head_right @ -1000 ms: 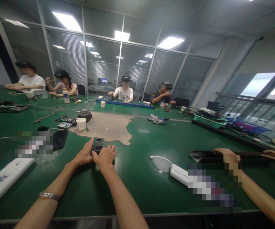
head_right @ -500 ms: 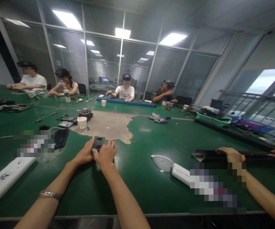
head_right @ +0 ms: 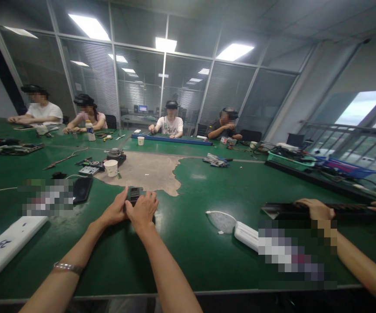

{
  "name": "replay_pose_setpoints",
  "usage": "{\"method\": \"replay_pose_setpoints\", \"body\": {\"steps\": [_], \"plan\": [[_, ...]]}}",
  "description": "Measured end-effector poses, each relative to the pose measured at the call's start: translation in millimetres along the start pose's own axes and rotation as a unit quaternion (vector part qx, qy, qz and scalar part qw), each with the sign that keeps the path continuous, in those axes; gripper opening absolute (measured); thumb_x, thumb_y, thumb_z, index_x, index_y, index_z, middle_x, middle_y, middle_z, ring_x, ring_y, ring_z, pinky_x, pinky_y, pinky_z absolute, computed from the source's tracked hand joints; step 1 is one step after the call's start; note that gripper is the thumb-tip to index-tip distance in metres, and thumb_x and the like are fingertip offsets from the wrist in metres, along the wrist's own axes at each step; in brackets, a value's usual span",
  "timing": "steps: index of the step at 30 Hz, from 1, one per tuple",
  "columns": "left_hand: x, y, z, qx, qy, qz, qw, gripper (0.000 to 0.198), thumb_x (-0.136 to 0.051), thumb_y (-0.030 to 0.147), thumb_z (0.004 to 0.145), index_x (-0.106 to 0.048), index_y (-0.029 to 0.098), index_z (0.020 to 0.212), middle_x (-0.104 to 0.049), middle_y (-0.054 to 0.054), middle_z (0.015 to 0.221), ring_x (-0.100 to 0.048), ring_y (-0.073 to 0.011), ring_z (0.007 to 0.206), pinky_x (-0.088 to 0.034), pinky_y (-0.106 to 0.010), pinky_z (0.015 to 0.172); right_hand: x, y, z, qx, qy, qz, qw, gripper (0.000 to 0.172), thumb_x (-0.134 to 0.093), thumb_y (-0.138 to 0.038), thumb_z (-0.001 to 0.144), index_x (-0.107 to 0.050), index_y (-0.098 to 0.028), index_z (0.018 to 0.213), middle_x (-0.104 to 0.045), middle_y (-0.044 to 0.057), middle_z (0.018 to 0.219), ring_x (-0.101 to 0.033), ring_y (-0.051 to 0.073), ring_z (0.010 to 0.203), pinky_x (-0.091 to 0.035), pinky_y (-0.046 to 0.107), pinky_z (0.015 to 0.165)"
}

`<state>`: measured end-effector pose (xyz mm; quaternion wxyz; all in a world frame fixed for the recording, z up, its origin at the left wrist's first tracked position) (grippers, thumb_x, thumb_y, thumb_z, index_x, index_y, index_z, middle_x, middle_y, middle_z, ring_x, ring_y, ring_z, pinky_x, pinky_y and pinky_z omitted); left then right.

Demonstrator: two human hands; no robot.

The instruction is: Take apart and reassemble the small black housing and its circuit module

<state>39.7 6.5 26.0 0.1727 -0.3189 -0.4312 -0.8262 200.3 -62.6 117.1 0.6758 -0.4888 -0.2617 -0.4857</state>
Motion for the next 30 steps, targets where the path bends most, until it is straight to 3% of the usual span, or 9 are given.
{"method": "replay_pose_setpoints", "body": {"steps": [3, 6, 9, 13, 17, 22, 30], "plan": [[1.9, -0.7, 0.1, -0.004, 0.005, -0.004, 1.000, 0.131, -0.088, 0.050, 0.072, -0.008, 0.017, 0.170, -0.027, -0.025, 0.171, -0.030, -0.0464, 0.157, -0.028, -0.063, 0.128, 4.6, -2.0, 8.8, -0.013, 0.034, 0.041, 0.998, 0.045, -0.071, -0.054, 0.090, -0.080, -0.013, 0.105, -0.068, 0.020, 0.132, -0.051, 0.036, 0.131, -0.041, 0.045, 0.107], [3.4, -1.8, 0.6, 0.005, -0.004, 0.004, 1.000, 0.128, -0.089, 0.058, 0.071, -0.016, 0.022, 0.170, -0.028, -0.022, 0.172, -0.028, -0.0454, 0.159, -0.027, -0.063, 0.128, 15.8, 11.4, 22.4, -0.016, 0.071, 0.094, 0.993, 0.043, -0.069, -0.052, 0.093, -0.080, -0.013, 0.104, -0.072, 0.018, 0.126, -0.058, 0.032, 0.124, -0.041, 0.040, 0.109], [2.7, -3.9, 1.0, 0.028, -0.024, 0.026, 0.999, 0.121, -0.086, 0.065, 0.073, -0.026, 0.016, 0.167, -0.026, -0.025, 0.172, -0.024, -0.0459, 0.160, -0.024, -0.062, 0.129, 28.4, 48.5, 33.3, 0.010, 0.124, 0.134, 0.983, 0.045, -0.064, -0.053, 0.097, -0.080, -0.012, 0.108, -0.075, 0.018, 0.122, -0.063, 0.029, 0.121, -0.040, 0.039, 0.111], [0.5, -6.8, 1.6, 0.029, -0.035, 0.041, 0.998, 0.115, -0.081, 0.067, 0.077, -0.030, 0.014, 0.165, -0.025, -0.025, 0.173, -0.025, -0.0454, 0.160, -0.025, -0.062, 0.129, 34.2, 116.8, 30.9, -0.003, 0.194, 0.131, 0.972, 0.051, -0.063, -0.058, 0.094, -0.080, -0.011, 0.106, -0.075, 0.020, 0.120, -0.065, 0.032, 0.119, -0.042, 0.043, 0.110], [0.2, -7.3, 1.7, 0.018, -0.032, 0.049, 0.998, 0.110, -0.078, 0.067, 0.079, -0.032, 0.015, 0.164, -0.027, -0.024, 0.172, -0.027, -0.0466, 0.158, -0.025, -0.064, 0.128, 24.7, 160.4, 12.7, -0.021, 0.186, 0.097, 0.977, 0.053, -0.062, -0.059, 0.095, -0.080, -0.010, 0.102, -0.075, 0.023, 0.118, -0.064, 0.033, 0.119, -0.042, 0.045, 0.110], [1.7, -5.1, 0.6, 0.020, -0.029, 0.065, 0.997, 0.110, -0.078, 0.067, 0.081, -0.031, 0.015, 0.165, -0.025, -0.024, 0.173, -0.026, -0.0474, 0.158, -0.026, -0.065, 0.128, 16.0, 170.4, -6.5, -0.013, 0.179, 0.056, 0.982, 0.049, -0.065, -0.057, 0.096, -0.080, -0.011, 0.105, -0.070, 0.022, 0.129, -0.057, 0.034, 0.126, -0.042, 0.046, 0.109], [1.3, -7.5, -0.4, 0.008, -0.037, 0.077, 0.996, 0.103, -0.073, 0.069, 0.086, -0.034, 0.015, 0.164, -0.024, -0.024, 0.173, -0.027, -0.0459, 0.158, -0.026, -0.064, 0.128, 15.5, 168.4, -12.6, -0.013, 0.142, -0.005, 0.990, 0.044, -0.075, -0.055, 0.091, -0.079, -0.014, 0.109, -0.067, 0.020, 0.137, -0.052, 0.035, 0.129, -0.043, 0.047, 0.106]]}}
Point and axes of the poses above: each hand's wrist, its own z-axis towards the middle knuckle, its own x-axis out of the back of the hand, y = z × x, the point moved 1 cm from there along z, towards the middle knuckle
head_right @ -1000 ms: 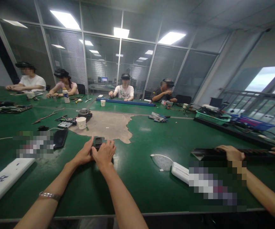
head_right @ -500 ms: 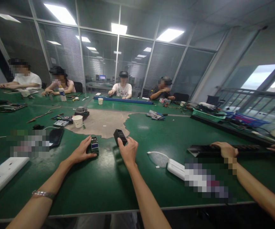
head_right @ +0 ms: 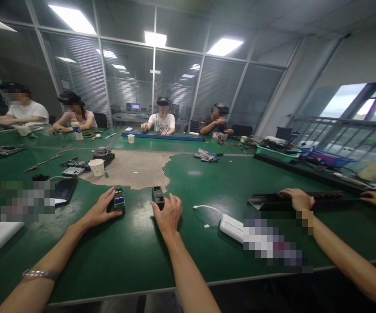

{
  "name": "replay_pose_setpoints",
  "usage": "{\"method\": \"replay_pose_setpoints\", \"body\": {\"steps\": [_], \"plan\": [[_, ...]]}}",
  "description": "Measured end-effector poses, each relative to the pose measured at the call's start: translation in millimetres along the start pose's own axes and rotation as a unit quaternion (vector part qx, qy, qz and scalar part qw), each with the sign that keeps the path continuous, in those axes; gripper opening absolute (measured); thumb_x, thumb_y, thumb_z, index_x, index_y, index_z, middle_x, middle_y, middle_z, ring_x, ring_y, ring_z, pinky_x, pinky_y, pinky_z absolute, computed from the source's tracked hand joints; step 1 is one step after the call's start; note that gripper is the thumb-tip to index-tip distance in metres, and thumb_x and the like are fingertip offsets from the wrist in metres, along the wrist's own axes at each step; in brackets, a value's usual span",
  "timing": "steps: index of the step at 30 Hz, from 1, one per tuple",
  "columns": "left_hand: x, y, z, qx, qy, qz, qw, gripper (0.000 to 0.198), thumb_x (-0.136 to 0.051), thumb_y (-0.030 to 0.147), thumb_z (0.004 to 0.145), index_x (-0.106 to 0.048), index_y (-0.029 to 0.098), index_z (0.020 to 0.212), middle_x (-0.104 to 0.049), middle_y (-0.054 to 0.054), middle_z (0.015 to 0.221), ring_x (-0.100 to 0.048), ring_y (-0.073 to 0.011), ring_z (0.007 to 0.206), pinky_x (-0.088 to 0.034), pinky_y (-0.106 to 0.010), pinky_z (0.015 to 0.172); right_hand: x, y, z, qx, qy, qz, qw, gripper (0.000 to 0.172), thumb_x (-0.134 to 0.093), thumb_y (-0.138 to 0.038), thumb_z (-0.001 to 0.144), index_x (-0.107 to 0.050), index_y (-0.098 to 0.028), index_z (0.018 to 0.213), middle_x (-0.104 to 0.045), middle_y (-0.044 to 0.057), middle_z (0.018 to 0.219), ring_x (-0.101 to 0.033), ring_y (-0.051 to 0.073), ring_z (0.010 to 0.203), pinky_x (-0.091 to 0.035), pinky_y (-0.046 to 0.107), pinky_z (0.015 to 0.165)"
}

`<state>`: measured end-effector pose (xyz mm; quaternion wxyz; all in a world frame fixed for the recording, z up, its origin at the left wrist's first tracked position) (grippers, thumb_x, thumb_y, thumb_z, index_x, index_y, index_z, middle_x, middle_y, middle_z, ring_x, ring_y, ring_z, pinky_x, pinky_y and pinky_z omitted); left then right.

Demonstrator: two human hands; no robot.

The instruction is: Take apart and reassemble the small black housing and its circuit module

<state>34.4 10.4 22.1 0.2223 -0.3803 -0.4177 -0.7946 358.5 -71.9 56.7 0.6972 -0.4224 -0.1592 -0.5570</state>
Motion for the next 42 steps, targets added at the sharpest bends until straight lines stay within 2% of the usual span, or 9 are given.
{"method": "replay_pose_setpoints", "body": {"steps": [9, 12, 16, 19, 25, 30, 34, 38, 42], "plan": [[0.3, -1.1, -0.2, -0.008, 0.000, 0.000, 1.000, 0.099, -0.073, 0.064, 0.088, -0.032, 0.017, 0.165, -0.024, -0.022, 0.174, -0.027, -0.0446, 0.159, -0.026, -0.065, 0.128, -0.7, -10.9, -6.2, -0.014, -0.010, -0.056, 0.998, 0.074, -0.076, -0.068, 0.084, -0.071, -0.008, 0.127, -0.061, 0.026, 0.143, -0.048, 0.040, 0.134, -0.044, 0.052, 0.106], [0.8, -0.2, -0.3, -0.011, 0.006, -0.002, 1.000, 0.100, -0.074, 0.063, 0.087, -0.032, 0.018, 0.165, -0.025, -0.021, 0.174, -0.028, -0.0448, 0.158, -0.027, -0.064, 0.128, -0.3, -9.7, -5.7, -0.022, -0.020, -0.066, 0.997, 0.068, -0.074, -0.063, 0.087, -0.071, -0.009, 0.127, -0.060, 0.026, 0.145, -0.047, 0.040, 0.134, -0.045, 0.051, 0.104], [0.8, -0.2, -0.4, -0.006, 0.009, -0.005, 1.000, 0.102, -0.074, 0.065, 0.086, -0.032, 0.017, 0.165, -0.025, -0.021, 0.174, -0.027, -0.0434, 0.159, -0.026, -0.061, 0.129, 0.9, -10.0, -5.2, -0.021, -0.046, -0.069, 0.996, 0.049, -0.070, -0.059, 0.092, -0.079, -0.013, 0.108, -0.060, 0.023, 0.146, -0.047, 0.040, 0.134, -0.044, 0.052, 0.104], [1.2, 0.0, -0.2, -0.003, 0.005, -0.007, 1.000, 0.104, -0.074, 0.066, 0.085, -0.032, 0.015, 0.165, -0.025, -0.023, 0.174, -0.027, -0.0434, 0.159, -0.025, -0.061, 0.129, 1.3, -10.9, -4.9, -0.022, -0.041, -0.068, 0.997, 0.050, -0.070, -0.062, 0.091, -0.080, -0.014, 0.099, -0.061, 0.023, 0.145, -0.047, 0.040, 0.134, -0.044, 0.052, 0.105], [1.2, 0.4, 0.1, 0.006, 0.007, -0.012, 1.000, 0.106, -0.073, 0.066, 0.085, -0.027, 0.015, 0.167, -0.024, -0.024, 0.173, -0.025, -0.0448, 0.160, -0.023, -0.063, 0.129, 1.6, -10.4, -5.8, -0.025, -0.019, -0.067, 0.997, 0.062, -0.072, -0.067, 0.087, -0.077, -0.012, 0.115, -0.060, 0.024, 0.145, -0.046, 0.040, 0.134, -0.044, 0.052, 0.104], [0.4, 0.1, 0.1, 0.011, 0.009, -0.018, 1.000, 0.112, -0.075, 0.066, 0.084, -0.022, 0.015, 0.168, -0.021, -0.025, 0.174, -0.023, -0.0460, 0.160, -0.023, -0.064, 0.129, 2.3, -9.1, -6.1, -0.014, -0.022, -0.060, 0.998, 0.047, -0.070, -0.060, 0.091, -0.080, -0.014, 0.097, -0.060, 0.024, 0.145, -0.048, 0.041, 0.133, -0.044, 0.053, 0.104], [1.0, 2.1, 0.2, 0.005, 0.011, -0.030, 0.999, 0.111, -0.077, 0.063, 0.084, -0.021, 0.019, 0.169, -0.026, -0.023, 0.173, -0.024, -0.0463, 0.159, -0.025, -0.066, 0.127, 3.9, -8.9, -4.5, -0.015, -0.011, -0.032, 0.999, 0.041, -0.071, -0.053, 0.091, -0.081, -0.013, 0.094, -0.061, 0.024, 0.143, -0.048, 0.040, 0.133, -0.044, 0.052, 0.105], [1.8, 3.2, -0.1, 0.008, 0.005, -0.026, 1.000, 0.111, -0.075, 0.063, 0.085, -0.020, 0.016, 0.169, -0.021, -0.025, 0.174, -0.022, -0.0457, 0.160, -0.024, -0.064, 0.128, 9.0, -25.6, 2.0, -0.012, 0.017, 0.037, 0.999, 0.041, -0.071, -0.052, 0.093, -0.081, -0.013, 0.095, -0.066, 0.022, 0.139, -0.050, 0.036, 0.131, -0.043, 0.048, 0.109], [3.0, 3.9, -0.2, -0.002, -0.005, -0.034, 0.999, 0.115, -0.075, 0.067, 0.084, -0.018, 0.014, 0.169, -0.018, -0.025, 0.175, -0.019, -0.0443, 0.162, -0.022, -0.061, 0.130, 8.2, -68.4, 13.5, 0.007, 0.002, 0.095, 0.995, 0.044, -0.069, -0.055, 0.094, -0.082, -0.012, 0.097, -0.069, 0.021, 0.134, -0.054, 0.034, 0.129, -0.040, 0.044, 0.113]]}}
Point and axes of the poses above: each hand's wrist, its own z-axis towards the middle knuckle, its own x-axis out of the back of the hand, y = z × x, the point moved 1 cm from there along z, towards the middle knuckle
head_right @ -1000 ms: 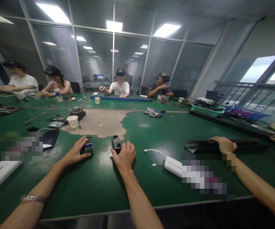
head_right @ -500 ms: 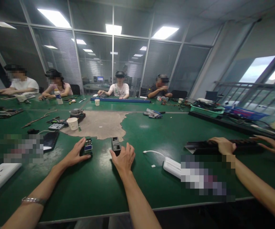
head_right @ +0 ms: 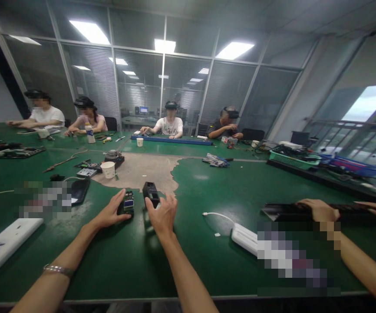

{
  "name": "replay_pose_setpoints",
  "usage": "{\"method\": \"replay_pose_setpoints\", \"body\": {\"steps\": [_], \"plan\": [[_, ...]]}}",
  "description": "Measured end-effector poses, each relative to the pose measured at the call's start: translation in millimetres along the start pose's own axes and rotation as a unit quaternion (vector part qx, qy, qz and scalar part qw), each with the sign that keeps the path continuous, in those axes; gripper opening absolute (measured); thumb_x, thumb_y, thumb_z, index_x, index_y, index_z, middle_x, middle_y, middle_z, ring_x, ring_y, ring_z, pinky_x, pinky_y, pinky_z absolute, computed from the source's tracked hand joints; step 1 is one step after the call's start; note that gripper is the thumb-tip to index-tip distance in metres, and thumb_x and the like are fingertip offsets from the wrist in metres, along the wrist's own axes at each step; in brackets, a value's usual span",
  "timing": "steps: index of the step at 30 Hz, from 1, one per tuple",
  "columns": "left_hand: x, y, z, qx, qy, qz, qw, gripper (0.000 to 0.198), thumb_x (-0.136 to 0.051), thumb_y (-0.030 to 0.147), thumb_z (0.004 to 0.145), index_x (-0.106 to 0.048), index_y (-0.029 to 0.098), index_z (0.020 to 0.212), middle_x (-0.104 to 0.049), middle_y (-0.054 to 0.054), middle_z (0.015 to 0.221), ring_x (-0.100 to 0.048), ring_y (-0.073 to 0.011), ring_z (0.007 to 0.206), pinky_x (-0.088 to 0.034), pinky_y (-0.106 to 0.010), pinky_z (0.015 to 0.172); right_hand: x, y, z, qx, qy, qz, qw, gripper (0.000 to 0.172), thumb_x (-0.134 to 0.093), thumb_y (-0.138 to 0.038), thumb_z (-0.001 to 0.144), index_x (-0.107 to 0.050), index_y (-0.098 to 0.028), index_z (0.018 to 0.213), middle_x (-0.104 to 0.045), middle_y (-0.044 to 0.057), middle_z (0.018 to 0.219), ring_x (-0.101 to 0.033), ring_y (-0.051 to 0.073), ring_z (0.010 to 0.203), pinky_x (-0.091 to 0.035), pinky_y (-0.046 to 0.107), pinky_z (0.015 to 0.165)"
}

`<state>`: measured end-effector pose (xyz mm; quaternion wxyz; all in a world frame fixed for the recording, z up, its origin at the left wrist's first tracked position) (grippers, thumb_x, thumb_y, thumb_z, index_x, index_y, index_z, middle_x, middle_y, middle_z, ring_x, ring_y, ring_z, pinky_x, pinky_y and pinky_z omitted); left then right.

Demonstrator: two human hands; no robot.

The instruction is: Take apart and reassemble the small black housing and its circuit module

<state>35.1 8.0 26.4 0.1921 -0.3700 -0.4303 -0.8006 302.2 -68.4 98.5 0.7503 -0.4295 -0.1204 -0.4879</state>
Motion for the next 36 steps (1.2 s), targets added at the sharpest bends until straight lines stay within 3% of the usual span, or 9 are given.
{"method": "replay_pose_setpoints", "body": {"steps": [3, 6, 11, 18, 25, 29, 36], "plan": [[0.9, 1.8, 0.2, 0.010, 0.015, -0.018, 1.000, 0.122, -0.079, 0.069, 0.080, -0.015, 0.016, 0.170, -0.019, -0.024, 0.175, -0.019, -0.0451, 0.162, -0.020, -0.062, 0.130, -14.0, -33.9, 6.7, -0.014, -0.026, 0.020, 0.999, 0.046, -0.068, -0.056, 0.095, -0.083, -0.013, 0.096, -0.070, 0.021, 0.131, -0.056, 0.034, 0.128, -0.039, 0.043, 0.113], [1.4, 5.0, 0.0, 0.028, 0.027, -0.041, 0.998, 0.144, -0.089, 0.070, 0.067, -0.004, 0.016, 0.171, -0.018, -0.027, 0.174, -0.019, -0.0493, 0.160, -0.021, -0.066, 0.129, -26.9, -59.4, 7.7, -0.035, -0.050, 0.013, 0.998, 0.046, -0.069, -0.056, 0.095, -0.083, -0.013, 0.096, -0.070, 0.022, 0.130, -0.058, 0.034, 0.126, -0.041, 0.043, 0.110], [1.1, 8.1, -0.9, 0.023, 0.024, -0.069, 0.997, 0.152, -0.092, 0.062, 0.067, 0.010, 0.014, 0.169, -0.013, -0.030, 0.174, -0.016, -0.0493, 0.161, -0.022, -0.066, 0.128, -38.4, -80.6, 0.3, -0.029, -0.075, -0.018, 0.997, 0.043, -0.073, -0.056, 0.090, -0.084, -0.015, 0.093, -0.070, 0.022, 0.131, -0.056, 0.037, 0.125, -0.045, 0.045, 0.103], [-4.2, 0.5, 0.4, -0.001, 0.040, -0.081, 0.996, 0.148, -0.091, 0.052, 0.067, 0.012, 0.021, 0.169, -0.016, -0.026, 0.175, -0.021, -0.0506, 0.159, -0.026, -0.069, 0.127, -46.4, -85.6, -13.6, -0.001, -0.090, -0.070, 0.993, 0.043, -0.075, -0.058, 0.086, -0.083, -0.017, 0.096, -0.064, 0.021, 0.140, -0.050, 0.040, 0.130, -0.044, 0.050, 0.104], [-5.4, -1.5, 0.2, -0.004, 0.035, -0.065, 0.997, 0.133, -0.079, 0.035, 0.073, 0.010, 0.014, 0.169, -0.022, -0.029, 0.172, -0.026, -0.0487, 0.158, -0.028, -0.069, 0.125, -41.8, -87.2, -19.0, -0.003, -0.147, -0.104, 0.984, 0.046, -0.077, -0.059, 0.083, -0.083, -0.016, 0.097, -0.066, 0.024, 0.130, -0.053, 0.042, 0.122, -0.046, 0.052, 0.097], [-4.6, -0.5, -0.7, -0.001, 0.024, -0.072, 0.997, 0.134, -0.078, 0.031, 0.071, 0.012, 0.014, 0.169, -0.031, -0.028, 0.169, -0.035, -0.0463, 0.155, -0.031, -0.068, 0.124, -40.7, -88.1, -17.6, 0.015, -0.134, -0.101, 0.986, 0.052, -0.078, -0.061, 0.082, -0.081, -0.014, 0.104, -0.062, 0.025, 0.137, -0.050, 0.042, 0.126, -0.044, 0.053, 0.099], [-2.8, 3.8, -0.6, 0.005, 0.024, -0.061, 0.998, 0.130, -0.074, 0.031, 0.074, 0.013, 0.013, 0.169, -0.034, -0.028, 0.167, -0.039, -0.0439, 0.153, -0.032, -0.065, 0.124, -46.2, -86.7, -15.8, 0.022, -0.132, -0.100, 0.986, 0.045, -0.074, -0.055, 0.085, -0.081, -0.013, 0.099, -0.062, 0.026, 0.137, -0.048, 0.042, 0.127, -0.042, 0.053, 0.101]]}}
Point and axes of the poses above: each hand's wrist, its own z-axis towards the middle knuckle, its own x-axis out of the back of the hand, y = z × x, the point moved 1 cm from there along z, towards the middle knuckle
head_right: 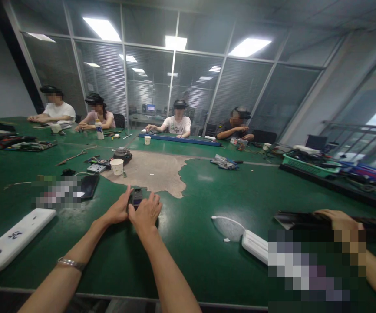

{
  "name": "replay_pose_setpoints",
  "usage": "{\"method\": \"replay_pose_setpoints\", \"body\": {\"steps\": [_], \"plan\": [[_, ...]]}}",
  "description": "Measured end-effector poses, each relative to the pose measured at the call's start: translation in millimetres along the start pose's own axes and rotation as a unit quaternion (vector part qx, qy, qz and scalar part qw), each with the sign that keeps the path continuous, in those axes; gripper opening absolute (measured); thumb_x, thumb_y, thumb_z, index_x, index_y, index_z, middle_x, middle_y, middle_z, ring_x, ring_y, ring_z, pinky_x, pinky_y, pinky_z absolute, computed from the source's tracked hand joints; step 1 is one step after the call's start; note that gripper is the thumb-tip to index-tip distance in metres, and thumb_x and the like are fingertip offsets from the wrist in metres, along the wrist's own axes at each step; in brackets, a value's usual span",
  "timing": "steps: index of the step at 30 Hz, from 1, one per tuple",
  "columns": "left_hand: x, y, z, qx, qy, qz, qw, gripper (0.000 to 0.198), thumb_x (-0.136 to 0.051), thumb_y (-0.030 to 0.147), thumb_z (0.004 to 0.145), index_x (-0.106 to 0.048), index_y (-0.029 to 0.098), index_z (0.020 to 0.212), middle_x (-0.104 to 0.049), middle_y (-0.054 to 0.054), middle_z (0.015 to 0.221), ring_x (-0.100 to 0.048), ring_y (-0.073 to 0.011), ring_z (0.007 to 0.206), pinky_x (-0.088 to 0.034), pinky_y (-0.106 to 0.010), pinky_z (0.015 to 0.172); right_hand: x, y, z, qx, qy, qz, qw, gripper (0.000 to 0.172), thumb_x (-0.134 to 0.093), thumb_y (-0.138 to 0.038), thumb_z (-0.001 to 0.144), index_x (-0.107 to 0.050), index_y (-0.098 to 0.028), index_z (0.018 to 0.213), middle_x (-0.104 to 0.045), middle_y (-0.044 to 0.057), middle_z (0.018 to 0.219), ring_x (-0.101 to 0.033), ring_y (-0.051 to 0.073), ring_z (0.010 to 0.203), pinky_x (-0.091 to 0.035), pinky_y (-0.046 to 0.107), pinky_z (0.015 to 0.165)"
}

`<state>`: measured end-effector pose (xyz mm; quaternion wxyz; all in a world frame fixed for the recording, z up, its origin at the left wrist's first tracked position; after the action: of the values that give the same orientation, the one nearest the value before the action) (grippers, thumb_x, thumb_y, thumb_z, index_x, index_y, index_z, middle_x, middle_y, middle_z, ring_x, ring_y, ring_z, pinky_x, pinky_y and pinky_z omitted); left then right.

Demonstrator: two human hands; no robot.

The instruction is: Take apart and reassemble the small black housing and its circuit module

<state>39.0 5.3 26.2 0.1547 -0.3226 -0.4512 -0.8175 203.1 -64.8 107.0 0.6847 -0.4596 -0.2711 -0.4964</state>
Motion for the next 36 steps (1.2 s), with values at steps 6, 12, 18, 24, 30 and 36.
{"method": "replay_pose_setpoints", "body": {"steps": [6, 12, 18, 24, 30, 36], "plan": [[-1.3, -3.2, 0.1, 0.001, -0.008, 0.010, 1.000, 0.131, -0.075, 0.032, 0.074, 0.012, 0.011, 0.169, -0.034, -0.028, 0.167, -0.038, -0.0433, 0.153, -0.032, -0.063, 0.125, -1.9, -1.8, 0.8, 0.008, 0.003, 0.001, 1.000, 0.044, -0.073, -0.054, 0.086, -0.081, -0.012, 0.096, -0.067, 0.024, 0.126, -0.050, 0.040, 0.123, -0.043, 0.051, 0.099], [-2.8, -6.3, -1.0, -0.011, 0.009, 0.002, 1.000, 0.134, -0.081, 0.041, 0.076, 0.011, 0.015, 0.170, -0.032, -0.027, 0.168, -0.037, -0.0445, 0.154, -0.032, -0.065, 0.124, -2.3, -6.3, 3.6, 0.007, 0.022, 0.021, 1.000, 0.042, -0.071, -0.052, 0.089, -0.080, -0.013, 0.100, -0.067, 0.022, 0.130, -0.051, 0.038, 0.125, -0.043, 0.050, 0.101], [1.5, 2.1, -0.1, 0.005, -0.001, 0.000, 1.000, 0.145, -0.090, 0.051, 0.070, 0.010, 0.018, 0.170, -0.027, -0.028, 0.170, -0.029, -0.0479, 0.157, -0.029, -0.066, 0.125, 16.4, -9.6, 18.8, -0.010, 0.077, 0.044, 0.996, 0.043, -0.069, -0.052, 0.092, -0.079, -0.011, 0.103, -0.067, 0.021, 0.132, -0.053, 0.038, 0.125, -0.044, 0.047, 0.101], [3.1, 7.5, -0.3, 0.013, 0.005, 0.011, 1.000, 0.137, -0.086, 0.058, 0.078, 0.008, 0.020, 0.170, -0.029, -0.027, 0.170, -0.030, -0.0458, 0.158, -0.028, -0.064, 0.126, 40.0, 50.3, 27.2, -0.042, 0.091, 0.058, 0.993, 0.044, -0.067, -0.050, 0.095, -0.080, -0.010, 0.108, -0.070, 0.020, 0.131, -0.057, 0.034, 0.124, -0.042, 0.041, 0.107], [4.7, 9.3, 0.4, 0.000, -0.011, 0.027, 1.000, 0.134, -0.081, 0.058, 0.083, 0.013, 0.018, 0.169, -0.032, -0.027, 0.168, -0.033, -0.0466, 0.155, -0.027, -0.066, 0.126, 38.4, 109.6, 7.0, -0.072, 0.085, 0.008, 0.994, 0.038, -0.070, -0.048, 0.094, -0.081, -0.014, 0.109, -0.068, 0.018, 0.136, -0.056, 0.034, 0.125, -0.043, 0.042, 0.105], [6.6, 13.1, 0.1, 0.011, -0.012, 0.031, 0.999, 0.133, -0.081, 0.058, 0.082, 0.011, 0.018, 0.169, -0.036, -0.027, 0.165, -0.036, -0.0481, 0.153, -0.029, -0.067, 0.124, 31.0, 117.5, -6.8, -0.093, 0.068, -0.036, 0.993, 0.037, -0.069, -0.048, 0.094, -0.080, -0.015, 0.103, -0.064, 0.018, 0.142, -0.052, 0.036, 0.129, -0.044, 0.044, 0.103]]}}
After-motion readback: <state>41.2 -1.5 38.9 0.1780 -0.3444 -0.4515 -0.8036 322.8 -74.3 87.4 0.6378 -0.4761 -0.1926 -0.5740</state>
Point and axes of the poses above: each hand's wrist, its own z-axis towards the middle knuckle, its own x-axis out of the back of the hand, y = z × x, the point moved 1 cm from there along z, towards the middle knuckle
